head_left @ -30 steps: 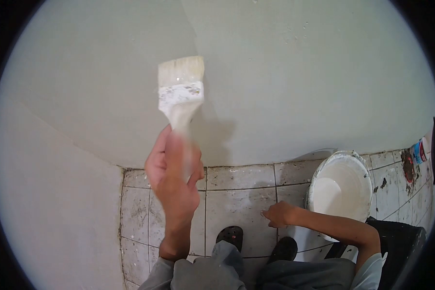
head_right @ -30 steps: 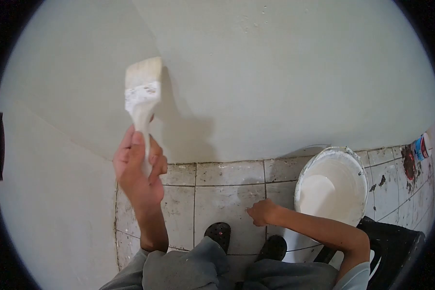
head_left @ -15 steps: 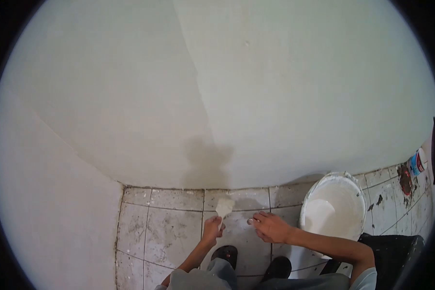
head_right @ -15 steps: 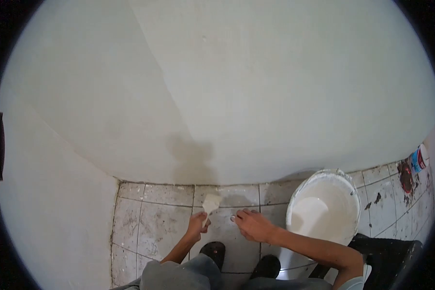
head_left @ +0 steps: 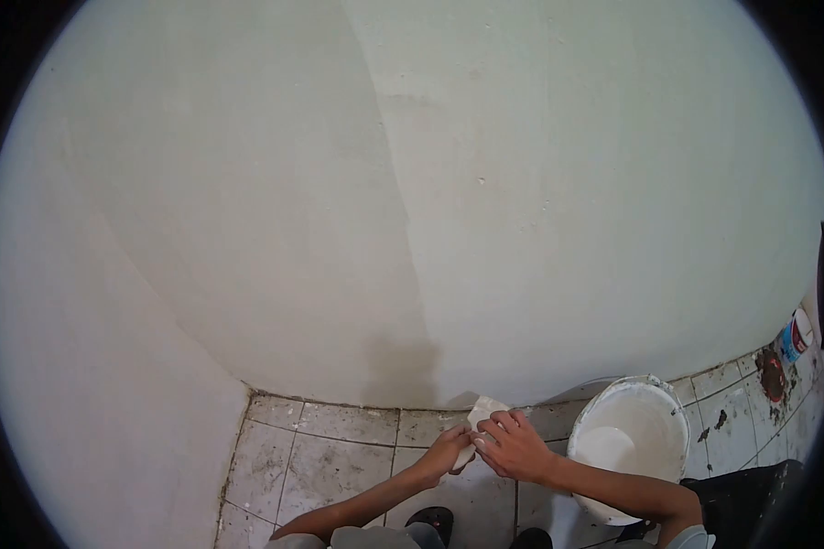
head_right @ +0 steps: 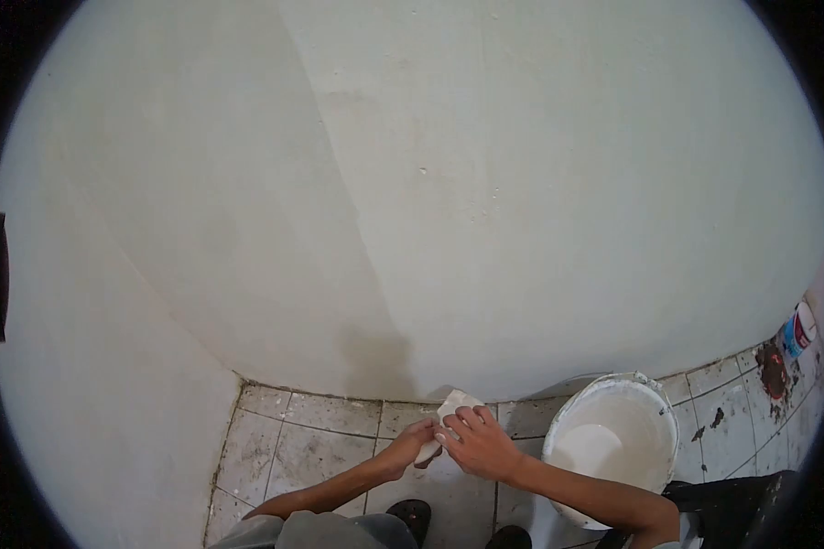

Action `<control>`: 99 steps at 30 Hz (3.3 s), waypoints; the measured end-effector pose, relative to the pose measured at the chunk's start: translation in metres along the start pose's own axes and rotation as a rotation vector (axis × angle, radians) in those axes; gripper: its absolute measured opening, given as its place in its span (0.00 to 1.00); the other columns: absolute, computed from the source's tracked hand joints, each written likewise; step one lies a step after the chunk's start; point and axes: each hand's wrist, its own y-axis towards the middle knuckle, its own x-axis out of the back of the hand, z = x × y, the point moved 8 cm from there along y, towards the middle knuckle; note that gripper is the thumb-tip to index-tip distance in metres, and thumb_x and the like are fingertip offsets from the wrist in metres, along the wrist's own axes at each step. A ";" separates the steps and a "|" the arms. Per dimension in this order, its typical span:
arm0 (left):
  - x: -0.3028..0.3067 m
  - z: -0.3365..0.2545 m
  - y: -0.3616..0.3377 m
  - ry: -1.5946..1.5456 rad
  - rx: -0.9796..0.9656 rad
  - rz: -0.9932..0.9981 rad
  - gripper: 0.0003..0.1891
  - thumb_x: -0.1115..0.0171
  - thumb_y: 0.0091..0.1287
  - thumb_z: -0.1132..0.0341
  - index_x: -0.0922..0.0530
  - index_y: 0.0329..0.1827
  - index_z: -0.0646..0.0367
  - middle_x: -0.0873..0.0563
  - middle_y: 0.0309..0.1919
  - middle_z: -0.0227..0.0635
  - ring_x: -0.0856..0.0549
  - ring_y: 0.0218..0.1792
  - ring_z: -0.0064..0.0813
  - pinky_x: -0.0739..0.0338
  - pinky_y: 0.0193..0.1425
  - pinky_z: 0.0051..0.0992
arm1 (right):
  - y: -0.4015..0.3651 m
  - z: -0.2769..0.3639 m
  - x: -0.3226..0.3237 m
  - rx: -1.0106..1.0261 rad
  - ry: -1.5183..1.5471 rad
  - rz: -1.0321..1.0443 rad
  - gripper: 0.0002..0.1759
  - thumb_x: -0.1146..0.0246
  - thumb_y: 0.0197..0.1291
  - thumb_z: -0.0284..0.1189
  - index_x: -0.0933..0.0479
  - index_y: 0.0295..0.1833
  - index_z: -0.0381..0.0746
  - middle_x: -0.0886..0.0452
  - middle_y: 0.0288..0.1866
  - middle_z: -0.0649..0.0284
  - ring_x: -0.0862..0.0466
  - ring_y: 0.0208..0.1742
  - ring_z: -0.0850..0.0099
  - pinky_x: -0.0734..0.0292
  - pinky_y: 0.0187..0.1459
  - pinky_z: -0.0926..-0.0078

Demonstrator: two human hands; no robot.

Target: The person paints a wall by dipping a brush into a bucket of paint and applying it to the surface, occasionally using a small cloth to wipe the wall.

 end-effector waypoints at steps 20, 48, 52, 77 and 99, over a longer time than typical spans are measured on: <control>0.014 -0.101 -0.055 0.314 -0.278 -0.034 0.16 0.59 0.75 0.58 0.27 0.41 0.60 0.20 0.33 0.37 0.22 0.33 0.28 0.28 0.37 0.30 | 0.066 0.009 0.066 0.132 0.054 -0.186 0.18 0.35 0.47 0.28 0.26 0.45 0.38 0.23 0.46 0.62 0.23 0.45 0.65 0.27 0.44 0.69; -0.005 -0.212 -0.173 0.425 -0.846 -0.406 0.06 0.37 0.66 0.71 0.21 0.32 0.63 0.24 0.15 0.33 0.28 0.16 0.19 0.34 0.22 0.22 | 0.279 0.036 0.263 0.602 -0.302 -0.866 0.11 0.40 0.51 0.23 0.34 0.38 0.44 0.18 0.38 0.54 0.15 0.36 0.56 0.14 0.37 0.64; 0.003 -0.210 -0.184 0.412 -0.845 -0.418 0.06 0.37 0.66 0.71 0.21 0.32 0.63 0.24 0.16 0.33 0.28 0.16 0.19 0.34 0.22 0.22 | 0.237 0.041 0.139 0.717 -0.431 -0.508 0.09 0.45 0.58 0.33 0.38 0.42 0.49 0.21 0.44 0.55 0.16 0.44 0.49 0.16 0.51 0.53; -0.002 -0.198 -0.211 0.362 -0.844 -0.460 0.10 0.40 0.70 0.64 0.20 0.41 0.63 0.22 0.22 0.34 0.27 0.24 0.23 0.30 0.31 0.25 | 0.264 -0.002 0.305 0.531 -0.342 -0.866 0.06 0.43 0.57 0.20 0.29 0.39 0.41 0.15 0.40 0.58 0.14 0.40 0.55 0.14 0.40 0.65; -0.007 -0.322 -0.214 1.160 -1.255 -0.586 0.16 0.30 0.50 0.76 0.20 0.43 0.56 0.16 0.35 0.35 0.18 0.37 0.38 0.22 0.41 0.32 | 0.190 0.009 0.253 0.129 0.304 -0.361 0.14 0.33 0.51 0.22 0.24 0.45 0.39 0.21 0.39 0.61 0.19 0.32 0.62 0.26 0.27 0.67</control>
